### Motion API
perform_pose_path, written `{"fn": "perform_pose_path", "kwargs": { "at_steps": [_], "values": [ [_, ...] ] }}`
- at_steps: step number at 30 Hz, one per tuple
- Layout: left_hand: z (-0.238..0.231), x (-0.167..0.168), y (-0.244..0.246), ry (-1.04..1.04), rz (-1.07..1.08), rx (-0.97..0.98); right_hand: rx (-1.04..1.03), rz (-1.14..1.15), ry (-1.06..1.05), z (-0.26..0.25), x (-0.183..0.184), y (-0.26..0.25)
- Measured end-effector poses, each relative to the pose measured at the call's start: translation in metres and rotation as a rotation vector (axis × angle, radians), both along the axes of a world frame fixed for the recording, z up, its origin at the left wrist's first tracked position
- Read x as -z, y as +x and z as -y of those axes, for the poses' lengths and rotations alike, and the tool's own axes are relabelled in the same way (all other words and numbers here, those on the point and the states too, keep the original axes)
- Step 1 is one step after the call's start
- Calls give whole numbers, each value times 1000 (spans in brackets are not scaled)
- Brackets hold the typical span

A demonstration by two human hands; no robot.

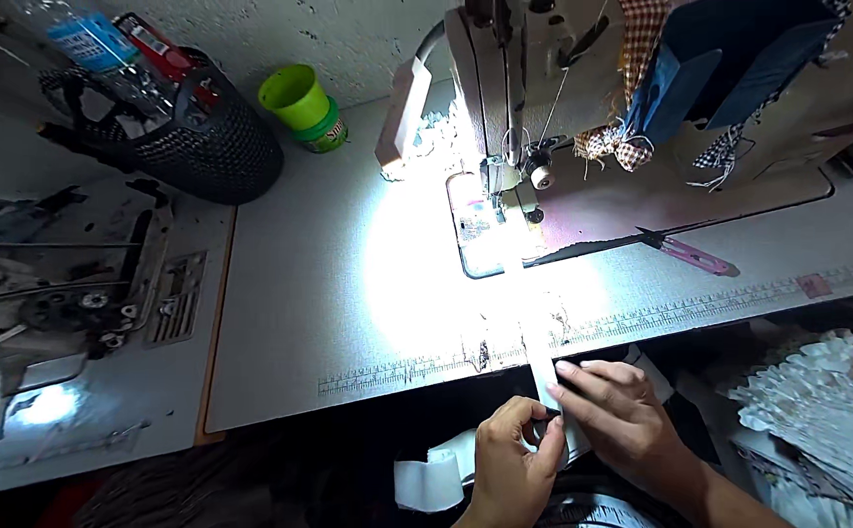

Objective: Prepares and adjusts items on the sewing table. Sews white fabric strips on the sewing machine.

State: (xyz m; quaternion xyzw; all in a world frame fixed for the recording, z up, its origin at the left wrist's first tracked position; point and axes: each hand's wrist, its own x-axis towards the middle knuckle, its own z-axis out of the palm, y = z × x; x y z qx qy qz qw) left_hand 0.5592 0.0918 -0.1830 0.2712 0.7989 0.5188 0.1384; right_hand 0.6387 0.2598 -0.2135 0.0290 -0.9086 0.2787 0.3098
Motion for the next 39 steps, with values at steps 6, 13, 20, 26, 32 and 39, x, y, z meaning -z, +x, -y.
{"fn": "perform_pose_path", "kwargs": {
  "at_steps": [6,13,20,26,32,39],
  "values": [
    [16,-34,-41,-99,-93,267,-185,-140,88,-11,4,-12],
    [-53,-59,-196,-247,-264,257,-202,-188,40,-1,4,-18],
    [-89,-46,-256,-356,-398,288,-186,-98,-47,4,9,-15],
    [-97,-40,-274,-227,-521,187,-178,-106,-27,3,8,-17],
    [-100,-42,-274,-210,-529,232,-160,-100,-37,6,5,-15],
    [-91,-43,-244,-356,-443,160,-147,-121,-36,8,10,-13]
  ]
}}
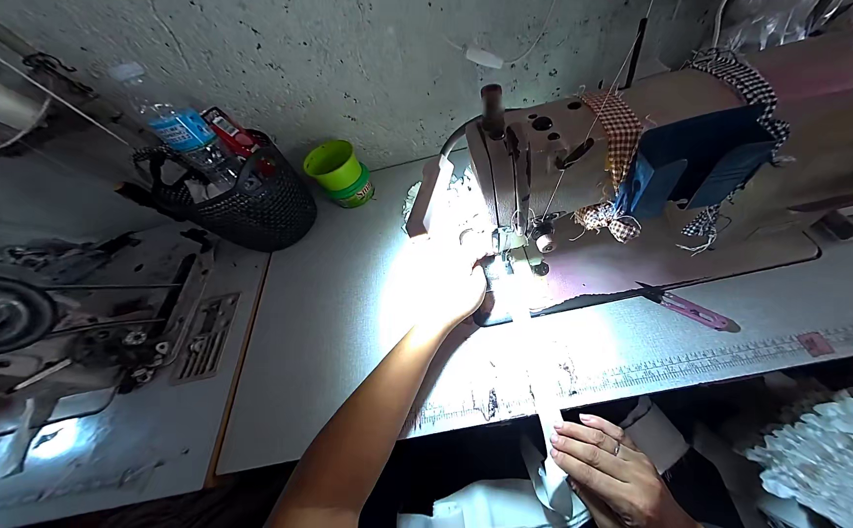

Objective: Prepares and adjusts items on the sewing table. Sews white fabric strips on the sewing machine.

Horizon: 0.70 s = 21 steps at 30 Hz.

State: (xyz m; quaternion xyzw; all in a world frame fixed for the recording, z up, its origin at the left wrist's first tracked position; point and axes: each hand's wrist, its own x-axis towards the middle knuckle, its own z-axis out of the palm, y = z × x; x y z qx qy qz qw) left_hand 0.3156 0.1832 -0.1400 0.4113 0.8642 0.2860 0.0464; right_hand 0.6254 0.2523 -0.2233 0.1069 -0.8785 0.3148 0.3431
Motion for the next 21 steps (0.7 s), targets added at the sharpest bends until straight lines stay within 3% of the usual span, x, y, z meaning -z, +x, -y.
{"fn": "perform_pose_path", "kwargs": {
  "at_steps": [4,13,21],
  "values": [
    [2,4,-3,23,94,45,35,-16,24,1,1,-2],
    [4,8,-11,67,47,113,200,28,-16,-2,-16,-46],
    [0,48,-32,99,-19,112,285,135,50,-14,-29,-90]
  ]
}}
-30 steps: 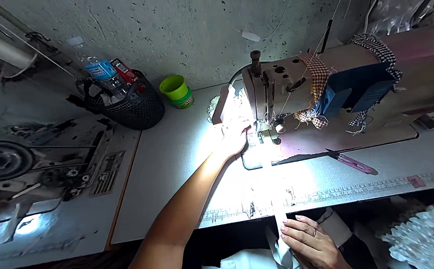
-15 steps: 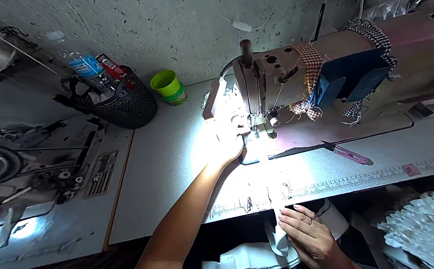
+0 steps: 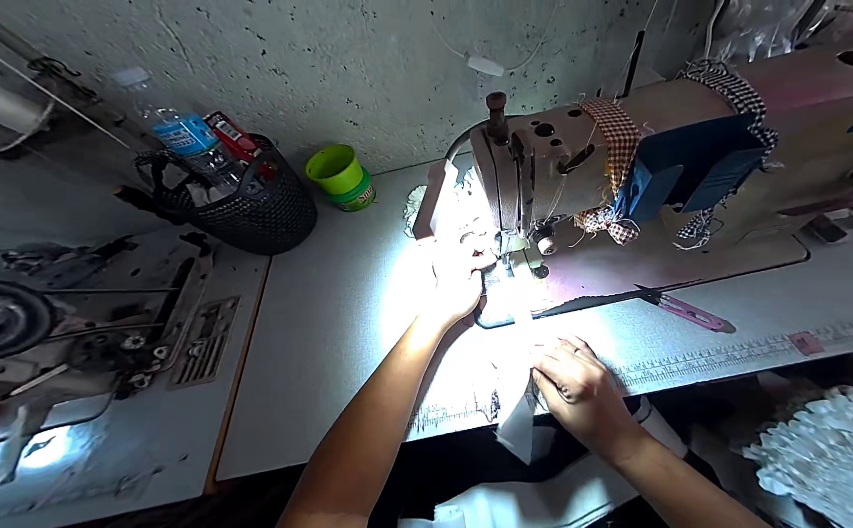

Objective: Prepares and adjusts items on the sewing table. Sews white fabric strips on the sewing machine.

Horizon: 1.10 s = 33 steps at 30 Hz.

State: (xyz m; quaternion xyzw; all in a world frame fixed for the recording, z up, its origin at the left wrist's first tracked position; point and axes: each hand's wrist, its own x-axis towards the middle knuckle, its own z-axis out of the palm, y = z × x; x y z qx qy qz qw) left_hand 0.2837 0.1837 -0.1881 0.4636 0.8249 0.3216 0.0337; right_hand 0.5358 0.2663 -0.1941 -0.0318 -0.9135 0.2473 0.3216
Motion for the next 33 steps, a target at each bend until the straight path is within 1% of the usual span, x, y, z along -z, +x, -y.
{"fn": "perform_pose_path", "kwargs": {
  "at_steps": [2,5,6,9,10,15,17,19,20,22,23,24,25,27,28,29,31,33],
  "values": [
    [0,7,-5,-26,-43,3,11,15,18,-4,-3,-11],
    [0,2,-3,27,-76,34,34,-5,36,-9,-4,-28],
    [1,-2,-1,34,-87,39,46,-16,39,-11,-3,-34],
    [3,-36,15,-95,-6,16,74,-29,71,-14,-2,-49],
    [3,-41,18,-123,15,7,78,-30,70,-15,-2,-53],
    [3,-41,19,-149,-8,9,78,-1,62,-21,-8,-65],
    [7,-40,26,-191,-16,-31,75,44,33,-19,-9,-55],
    [17,-46,51,-240,28,-122,105,56,-12,-10,-13,-29],
    [23,-48,69,-198,94,-175,136,38,-36,-4,-14,-11],
    [36,-46,110,-66,275,-191,185,7,-98,15,-12,22],
    [43,-46,132,-74,406,-172,185,29,-137,25,-11,37],
    [50,-48,152,-90,521,-157,169,51,-187,33,-10,49],
    [55,-50,169,-63,616,-151,144,63,-257,39,-8,57],
    [59,-48,194,179,658,-188,56,76,-504,43,-11,64],
    [61,-48,204,303,643,-198,-8,72,-677,42,-16,67],
    [64,-49,214,366,582,-203,-84,69,-867,40,-21,69],
    [75,-53,236,330,447,-202,-196,117,-1247,36,-31,73],
    [87,-51,257,244,381,-221,-201,182,-1502,37,-32,77]
  ]
}}
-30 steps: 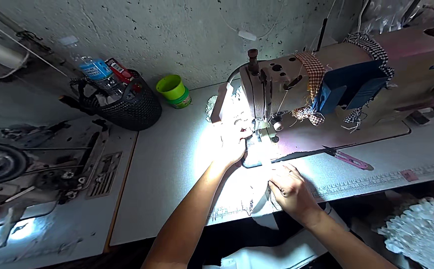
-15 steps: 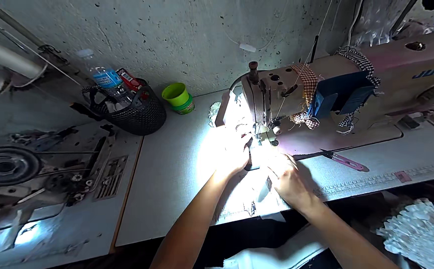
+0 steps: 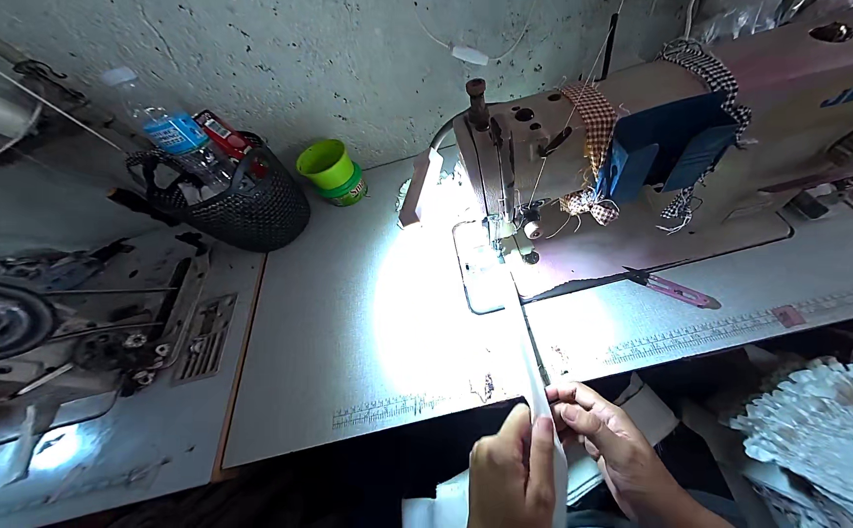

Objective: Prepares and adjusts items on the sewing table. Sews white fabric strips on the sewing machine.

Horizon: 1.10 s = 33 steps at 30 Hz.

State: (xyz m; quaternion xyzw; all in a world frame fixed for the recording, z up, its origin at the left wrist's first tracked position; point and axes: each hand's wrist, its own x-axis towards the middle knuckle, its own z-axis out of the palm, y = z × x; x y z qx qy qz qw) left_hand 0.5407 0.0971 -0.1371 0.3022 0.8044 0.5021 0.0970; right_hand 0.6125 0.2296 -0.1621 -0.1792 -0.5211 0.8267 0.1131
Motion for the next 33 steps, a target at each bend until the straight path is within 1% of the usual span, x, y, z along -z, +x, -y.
{"fn": "perform_pose_path", "kwargs": {
  "at_steps": [1,3,5,7,11,13,16,20,23,25,27,30,33],
  "values": [
    [4,3,9,-42,-13,-23,2,38,-70,1,2,1],
    [10,11,20,-78,-21,-96,-8,111,-128,4,8,3],
    [15,22,25,-78,-33,-170,-20,152,-137,8,14,4],
    [19,31,28,-68,-108,-206,0,171,-130,12,18,6],
    [23,38,31,-71,-375,-167,71,172,-48,16,20,11],
    [21,40,31,-59,-470,-125,88,169,-1,16,22,14],
    [18,43,31,-46,-523,-62,73,165,19,15,24,17],
    [15,44,30,-106,-573,-21,54,152,-8,11,27,19],
    [14,43,30,-144,-603,8,55,80,-17,10,32,20],
    [13,42,30,-146,-614,20,78,49,34,10,32,20],
    [14,40,30,-105,-532,24,126,62,124,10,29,20],
    [15,35,21,56,-187,-3,164,90,182,10,25,23],
    [7,44,7,82,135,-110,169,154,166,13,33,21]
  ]
}}
